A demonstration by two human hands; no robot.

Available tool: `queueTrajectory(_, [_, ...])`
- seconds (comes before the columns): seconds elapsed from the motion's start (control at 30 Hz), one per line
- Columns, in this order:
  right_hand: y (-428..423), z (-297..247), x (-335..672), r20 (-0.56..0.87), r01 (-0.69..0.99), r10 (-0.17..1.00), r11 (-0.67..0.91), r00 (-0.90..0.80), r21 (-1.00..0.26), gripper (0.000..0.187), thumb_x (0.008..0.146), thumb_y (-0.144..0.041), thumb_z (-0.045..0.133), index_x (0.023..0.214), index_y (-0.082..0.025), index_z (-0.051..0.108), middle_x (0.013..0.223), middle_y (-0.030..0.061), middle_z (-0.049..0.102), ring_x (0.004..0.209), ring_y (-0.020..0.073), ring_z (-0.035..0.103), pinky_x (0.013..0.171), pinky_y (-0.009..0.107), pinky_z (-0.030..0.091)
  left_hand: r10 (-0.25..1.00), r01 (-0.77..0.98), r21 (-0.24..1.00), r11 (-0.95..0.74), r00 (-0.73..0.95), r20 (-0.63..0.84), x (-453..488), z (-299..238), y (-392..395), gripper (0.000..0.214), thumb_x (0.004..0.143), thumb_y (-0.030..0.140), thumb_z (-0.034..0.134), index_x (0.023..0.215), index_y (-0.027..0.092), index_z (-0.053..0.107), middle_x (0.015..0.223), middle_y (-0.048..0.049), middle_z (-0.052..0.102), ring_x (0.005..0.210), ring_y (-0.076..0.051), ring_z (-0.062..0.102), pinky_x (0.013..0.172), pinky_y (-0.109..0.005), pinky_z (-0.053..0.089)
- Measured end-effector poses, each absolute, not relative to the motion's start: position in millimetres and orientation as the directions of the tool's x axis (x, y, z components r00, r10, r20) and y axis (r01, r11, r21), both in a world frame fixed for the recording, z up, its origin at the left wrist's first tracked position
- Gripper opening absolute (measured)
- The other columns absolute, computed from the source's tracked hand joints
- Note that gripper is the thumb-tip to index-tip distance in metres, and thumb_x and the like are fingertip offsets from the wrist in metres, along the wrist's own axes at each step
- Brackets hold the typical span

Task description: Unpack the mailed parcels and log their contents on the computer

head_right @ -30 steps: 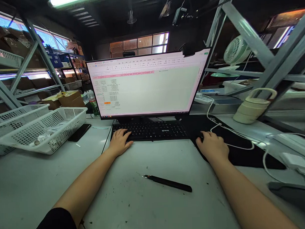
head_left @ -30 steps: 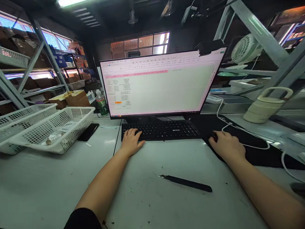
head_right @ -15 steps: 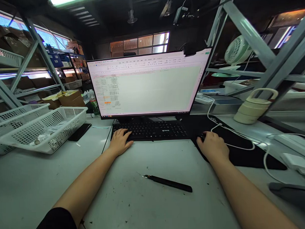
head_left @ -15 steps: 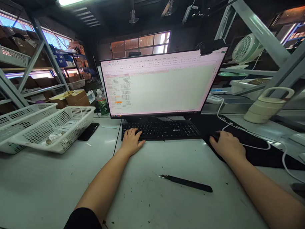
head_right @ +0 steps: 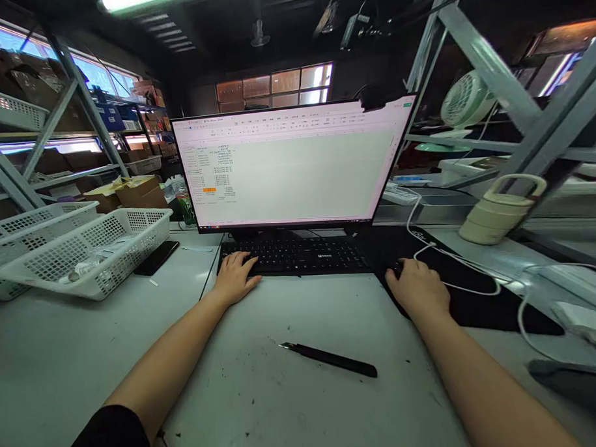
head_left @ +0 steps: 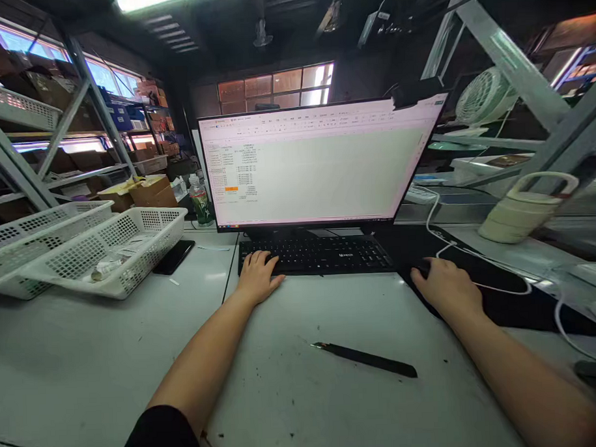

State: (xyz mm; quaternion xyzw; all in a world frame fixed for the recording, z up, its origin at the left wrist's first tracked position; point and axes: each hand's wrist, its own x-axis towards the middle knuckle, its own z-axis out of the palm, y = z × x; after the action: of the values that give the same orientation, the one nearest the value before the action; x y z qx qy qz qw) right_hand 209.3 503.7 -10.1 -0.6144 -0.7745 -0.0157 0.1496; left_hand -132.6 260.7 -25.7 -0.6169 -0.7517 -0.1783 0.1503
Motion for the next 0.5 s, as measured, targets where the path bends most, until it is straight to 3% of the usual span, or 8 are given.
queueTrajectory(0.5, [505.2, -10.1, 208.4, 0.259, 0.96, 0.95, 0.223, -0.175, -0.169, 0.066, 0.096, -0.051, 0.028, 0.142, -0.009, 0.051, 0.137, 0.0225, 0.057, 0.118, 0.042, 0.055, 0.092, 0.054, 0.051, 0.873, 0.979, 0.089, 0.185, -0.205, 0.443, -131.7, -24.6, 260.4, 0.055, 0.096, 0.053, 0.057, 0.14, 0.02, 0.056, 0.146, -0.0127, 0.053, 0.139, -0.032, 0.041, 0.12, -0.052, 0.029])
